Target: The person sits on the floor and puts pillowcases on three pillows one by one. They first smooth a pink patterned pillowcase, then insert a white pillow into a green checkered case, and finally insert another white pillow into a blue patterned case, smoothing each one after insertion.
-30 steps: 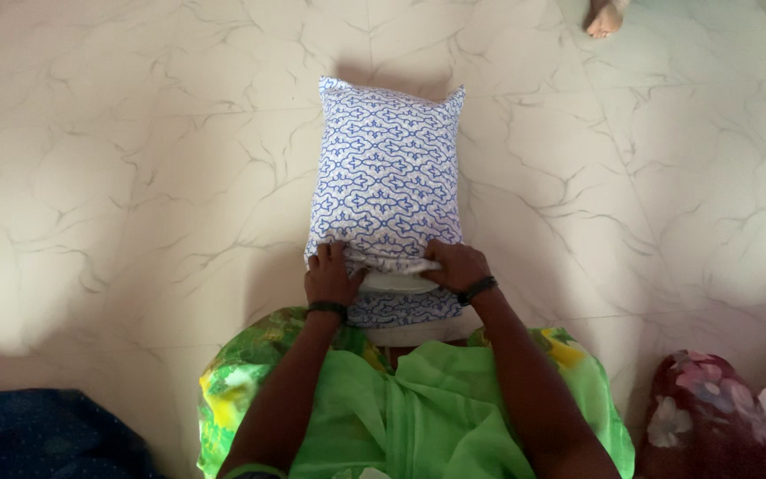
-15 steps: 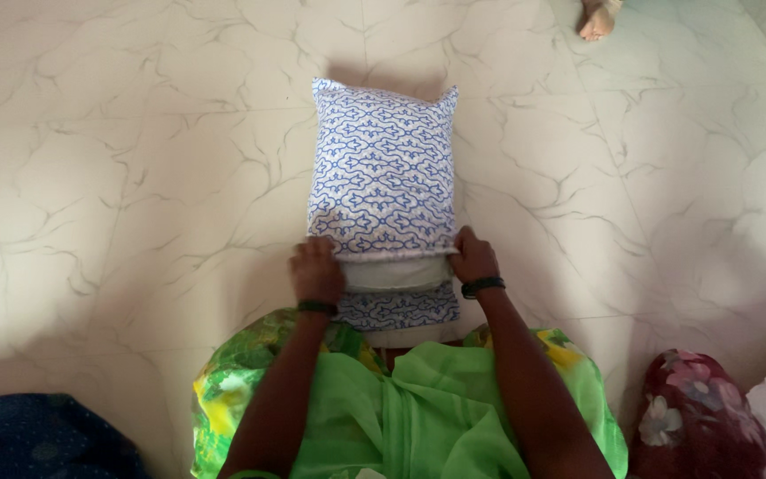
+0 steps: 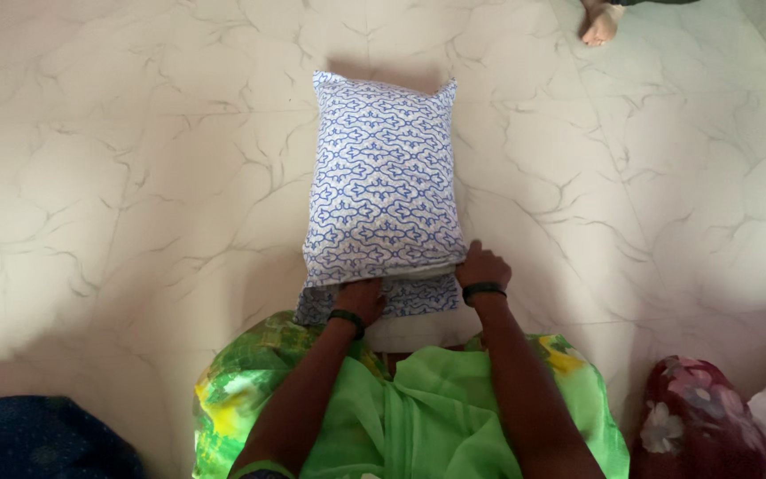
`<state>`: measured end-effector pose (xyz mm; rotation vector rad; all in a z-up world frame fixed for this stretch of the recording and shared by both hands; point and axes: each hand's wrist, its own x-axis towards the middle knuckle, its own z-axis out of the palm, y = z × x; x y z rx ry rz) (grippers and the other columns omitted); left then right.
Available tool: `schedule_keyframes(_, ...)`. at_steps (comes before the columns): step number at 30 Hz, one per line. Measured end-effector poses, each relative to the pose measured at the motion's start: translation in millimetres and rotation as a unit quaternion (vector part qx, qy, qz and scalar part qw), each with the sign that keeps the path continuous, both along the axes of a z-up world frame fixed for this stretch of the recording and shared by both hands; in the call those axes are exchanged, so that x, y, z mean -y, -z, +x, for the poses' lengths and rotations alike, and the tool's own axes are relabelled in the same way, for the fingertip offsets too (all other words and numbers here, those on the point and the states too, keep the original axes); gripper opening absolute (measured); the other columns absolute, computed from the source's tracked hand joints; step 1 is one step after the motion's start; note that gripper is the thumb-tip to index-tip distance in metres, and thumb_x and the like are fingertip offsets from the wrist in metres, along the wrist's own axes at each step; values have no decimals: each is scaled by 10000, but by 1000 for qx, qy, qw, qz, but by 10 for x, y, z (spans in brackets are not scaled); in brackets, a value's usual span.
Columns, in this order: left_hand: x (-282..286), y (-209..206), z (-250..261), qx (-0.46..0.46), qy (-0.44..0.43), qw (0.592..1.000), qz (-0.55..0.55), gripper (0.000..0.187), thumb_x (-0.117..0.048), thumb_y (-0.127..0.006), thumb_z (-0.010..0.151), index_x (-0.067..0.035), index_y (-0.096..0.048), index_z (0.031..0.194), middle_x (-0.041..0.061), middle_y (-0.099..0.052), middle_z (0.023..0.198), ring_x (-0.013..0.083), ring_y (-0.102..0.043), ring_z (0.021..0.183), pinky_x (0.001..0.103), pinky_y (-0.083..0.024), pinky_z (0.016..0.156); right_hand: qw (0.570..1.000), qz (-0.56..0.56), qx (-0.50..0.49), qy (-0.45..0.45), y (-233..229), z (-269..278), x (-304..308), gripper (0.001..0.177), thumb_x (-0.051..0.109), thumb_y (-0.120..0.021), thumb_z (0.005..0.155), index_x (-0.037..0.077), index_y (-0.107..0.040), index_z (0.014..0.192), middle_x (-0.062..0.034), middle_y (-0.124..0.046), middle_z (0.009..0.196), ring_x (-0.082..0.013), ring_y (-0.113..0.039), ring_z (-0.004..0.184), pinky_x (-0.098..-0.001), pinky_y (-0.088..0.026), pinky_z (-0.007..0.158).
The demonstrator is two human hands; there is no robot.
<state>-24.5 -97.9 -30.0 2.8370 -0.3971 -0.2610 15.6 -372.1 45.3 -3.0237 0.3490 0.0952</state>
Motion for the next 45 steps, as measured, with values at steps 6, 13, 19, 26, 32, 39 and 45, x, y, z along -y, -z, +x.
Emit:
schedule_keyframes(6,-254,-49,-8,-146,-147,974,92,799,-531,-666,868,-191,-384,1534,142,-379,1595,382,-385,1442,619,-384,1091,970,146,-193,-27,655,147,133,496,506,-551,972,80,-777,1087,-169,-769,1133,-357,-698,1096,-471,-519,965)
schedule_keyframes(13,-150,-71,58,-196,-80,964,163,971,-585,-701,868,-137,-263,1610,163,-271,1650,381,-318,1475,583,-285,1157,949,204,-176,-165,1108,217,101,456,469,-628,894,113,-747,1154,-196,-730,1165,-377,-678,1119,-457,-522,978)
schedule_keyframes(19,-4,76,26,-165,-7,956,244,645,-402,-631,924,-152,-507,1505,120,-460,1587,358,-410,1462,641,-239,1187,911,218,-186,-297,1158,-12,-330,552,393,-646,827,140,-651,1317,-186,-672,1321,-370,-629,1202,-451,-498,1020)
schedule_keyframes(26,-181,-173,57,101,62,990,-70,383,-428,-708,781,-144,-745,1035,170,-716,1182,397,-630,1183,554,-467,1009,878,102,-103,-456,974,-228,-492,863,431,-829,628,157,-558,1400,-231,-553,1451,-426,-506,1309,-521,-405,1081)
schedule_keyframes(32,-833,-668,291,-14,-128,992,-5,475,-565,-697,808,-157,-731,1048,162,-756,994,383,-723,933,533,-562,845,974,58,-71,-208,246,94,296,481,467,-768,746,215,-755,1156,-109,-741,1159,-329,-693,1098,-496,-523,974)
schedule_keyframes(39,-551,-1386,82,-66,-153,985,-51,801,-775,-651,808,-211,-525,1362,198,-743,960,386,-722,931,517,-540,827,969,194,9,-150,-536,-174,50,470,583,-728,796,161,-791,994,-122,-771,933,-349,-720,898,-489,-563,785)
schedule_keyframes(45,-238,-853,99,82,-74,994,13,612,-525,-734,754,-113,-560,1173,143,-734,994,355,-713,849,526,-493,772,974,176,-24,-143,-481,-119,30,475,595,-689,859,137,-778,944,-97,-775,875,-321,-732,858,-484,-568,762)
